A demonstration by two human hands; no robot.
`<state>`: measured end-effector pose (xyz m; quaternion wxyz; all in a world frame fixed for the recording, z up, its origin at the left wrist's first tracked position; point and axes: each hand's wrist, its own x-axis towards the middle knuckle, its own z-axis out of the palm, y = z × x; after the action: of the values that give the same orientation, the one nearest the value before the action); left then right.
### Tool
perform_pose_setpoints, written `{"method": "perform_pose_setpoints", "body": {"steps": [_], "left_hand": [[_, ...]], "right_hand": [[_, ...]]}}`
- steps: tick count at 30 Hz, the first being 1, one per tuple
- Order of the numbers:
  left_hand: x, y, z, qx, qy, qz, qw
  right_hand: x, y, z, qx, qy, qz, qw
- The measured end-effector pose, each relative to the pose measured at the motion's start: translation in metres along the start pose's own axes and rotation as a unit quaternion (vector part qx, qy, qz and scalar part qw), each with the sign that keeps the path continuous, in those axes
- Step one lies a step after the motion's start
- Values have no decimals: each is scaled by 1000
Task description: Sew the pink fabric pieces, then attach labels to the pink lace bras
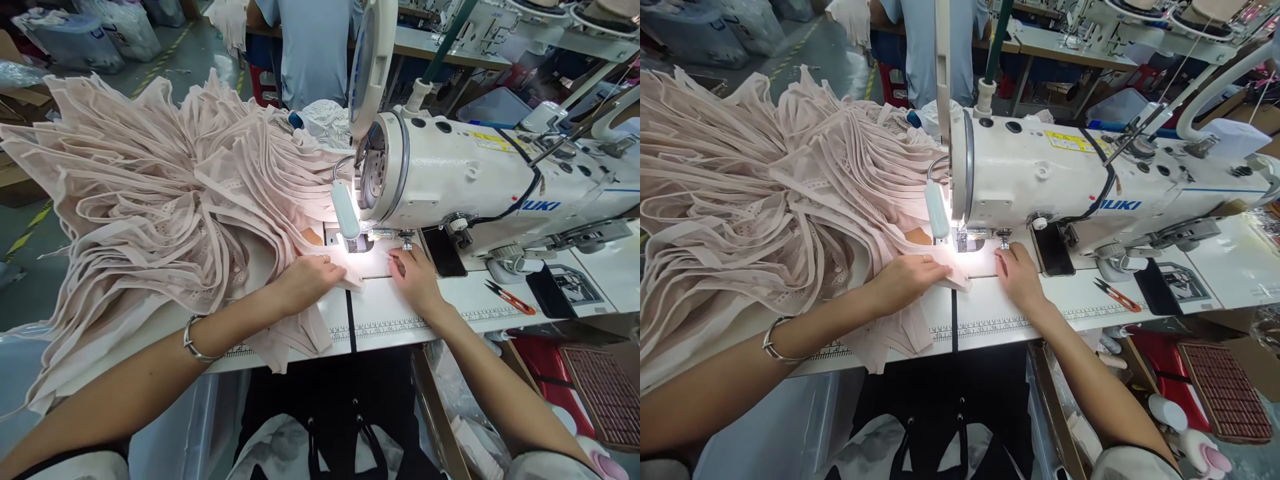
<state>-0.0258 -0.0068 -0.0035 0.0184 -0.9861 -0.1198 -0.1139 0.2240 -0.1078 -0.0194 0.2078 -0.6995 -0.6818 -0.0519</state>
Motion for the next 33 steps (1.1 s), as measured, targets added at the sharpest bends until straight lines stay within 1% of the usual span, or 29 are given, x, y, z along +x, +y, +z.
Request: {"method": "perform_pose_setpoints", "body": {"steps": [1,2,3,4,6,7,9,10,12,13,15,17,19,21,24,26,28,31,33], "left_hand": [[0,-2,2,-12,27,-20,999],[0,-3,3,-18,48,-24,998],[0,-3,4,-20,58,-9,998],[-1,-2,4,-17,53,19,998],[-6,2,2,3,4,65,998],[-8,4,0,21,-29,64,997],[-14,10,-7,74,-87,17,993],[-16,13,-11,101,-107,-9,989],[-15,13,-18,132,-123,-31,983],[-13,12,-20,136,-119,-28,983],[-5,6,-18,127,-95,-2,987],[5,0,-11,107,-65,28,992],[16,0,-1,99,-49,39,993],[26,9,8,115,-49,37,992],[34,30,17,168,-52,37,984],[34,40,19,189,-48,31,980],[32,44,20,190,-40,14,981],[29,42,20,182,-26,-4,983],[28,38,21,170,-18,-5,985]], "right_hand": [[-1,-4,1,20,3,-13,1000],[-2,-8,1,38,0,-34,999],[-3,-11,2,52,-10,-60,997],[-4,-15,3,61,-25,-87,994],[-4,-19,5,70,-50,-124,989],[-4,-20,6,67,-55,-127,988],[-3,-21,7,53,-46,-102,992],[-2,-20,8,44,-39,-83,995],[0,-19,10,31,-37,-44,998],[2,-19,10,26,-41,-30,998],[4,-20,10,11,-45,-21,999],[5,-21,10,-13,-40,-34,999],[5,-22,9,-39,-34,-56,997],[4,-22,9,-54,-34,-70,996],[3,-23,8,-74,-47,-68,994],[5,-25,7,-102,-72,-52,991],[12,-28,3,-139,-114,-22,983],[30,-36,-5,-190,-199,44,960],[43,-42,-6,-188,-256,73,945]]}}
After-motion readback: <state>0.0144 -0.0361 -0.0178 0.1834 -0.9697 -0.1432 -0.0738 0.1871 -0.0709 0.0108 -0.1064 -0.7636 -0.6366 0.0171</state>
